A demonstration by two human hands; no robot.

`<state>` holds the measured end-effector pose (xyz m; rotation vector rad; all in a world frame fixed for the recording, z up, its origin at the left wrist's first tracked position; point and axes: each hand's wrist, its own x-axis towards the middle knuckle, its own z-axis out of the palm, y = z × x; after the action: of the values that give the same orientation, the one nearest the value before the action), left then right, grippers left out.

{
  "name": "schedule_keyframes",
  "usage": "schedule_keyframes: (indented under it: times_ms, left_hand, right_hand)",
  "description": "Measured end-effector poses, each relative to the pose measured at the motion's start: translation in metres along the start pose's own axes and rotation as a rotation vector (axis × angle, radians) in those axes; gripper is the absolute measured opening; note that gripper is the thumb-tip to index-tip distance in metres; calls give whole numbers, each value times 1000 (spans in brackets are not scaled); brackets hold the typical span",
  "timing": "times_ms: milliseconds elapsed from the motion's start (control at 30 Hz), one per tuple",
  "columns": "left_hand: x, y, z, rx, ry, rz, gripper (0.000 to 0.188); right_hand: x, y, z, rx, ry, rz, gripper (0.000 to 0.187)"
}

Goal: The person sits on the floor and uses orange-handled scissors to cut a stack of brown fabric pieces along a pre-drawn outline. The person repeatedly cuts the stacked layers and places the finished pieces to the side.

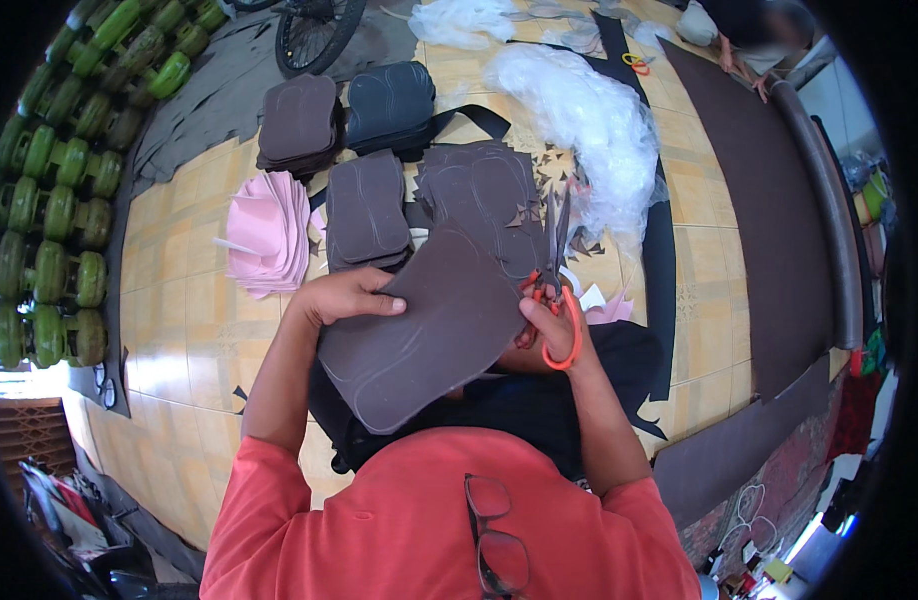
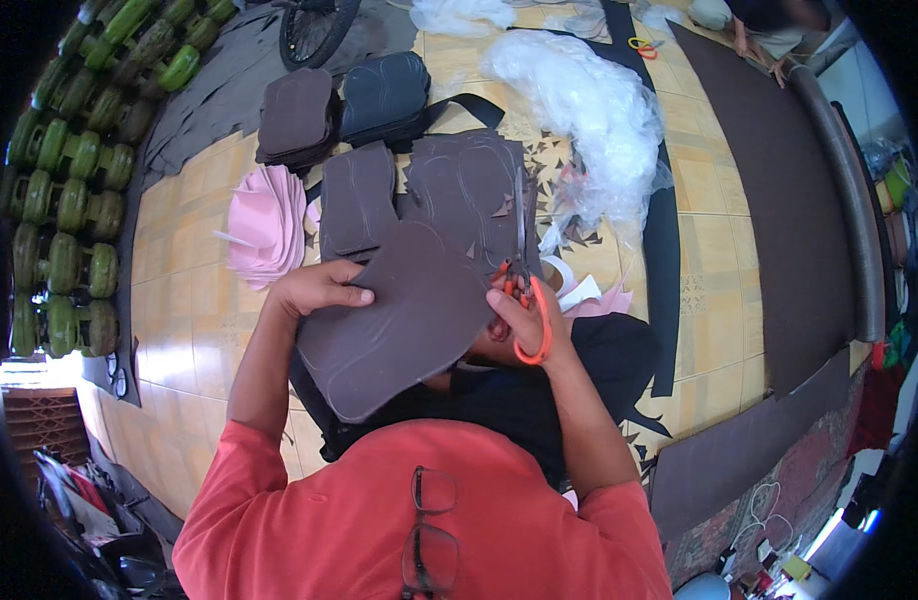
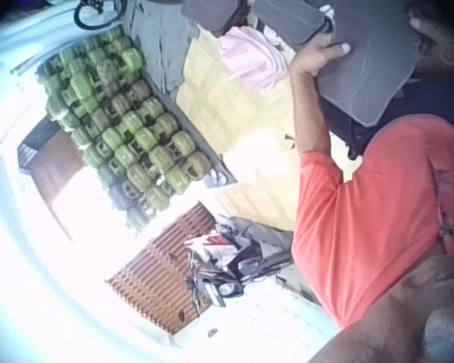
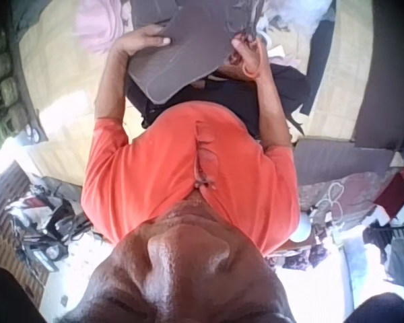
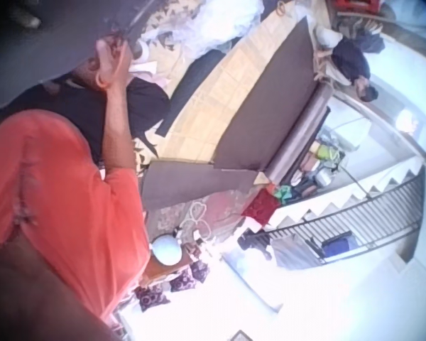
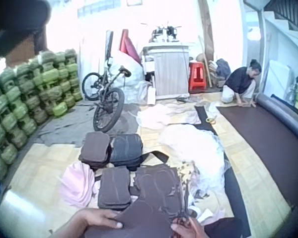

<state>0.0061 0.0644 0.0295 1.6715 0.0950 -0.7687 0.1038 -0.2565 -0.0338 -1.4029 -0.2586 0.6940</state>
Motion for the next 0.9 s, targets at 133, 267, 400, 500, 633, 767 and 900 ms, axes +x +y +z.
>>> schedule_keyframes:
  times_ms: [133, 267, 400, 500, 633, 767, 900]
  left_hand:
    - [0, -11, 24, -1229, -53, 230, 62]
    - [27, -61, 66, -191, 418, 437, 53]
    - [58, 7, 117, -912, 543, 602, 48]
    - [58, 15, 109, -1105, 733, 571, 42]
    - [49, 15, 96, -1085, 775, 548, 41]
    - [47, 10, 95, -1072, 752, 556, 40]
    - [49, 3, 98, -1047, 745, 537, 39]
  right_hand:
    - [10, 7, 4, 112, 142, -117, 13]
    - [6, -11, 29, 343, 216, 7, 14]
    - [1, -5, 38, 102, 108, 5, 15]
    - [-1, 0, 37, -77, 103, -103, 28]
    - [4, 8, 25, -401, 203, -264, 40]
    - [7, -4, 27, -543, 228, -375, 38]
    - [8, -13, 29, -611, 235, -477, 42]
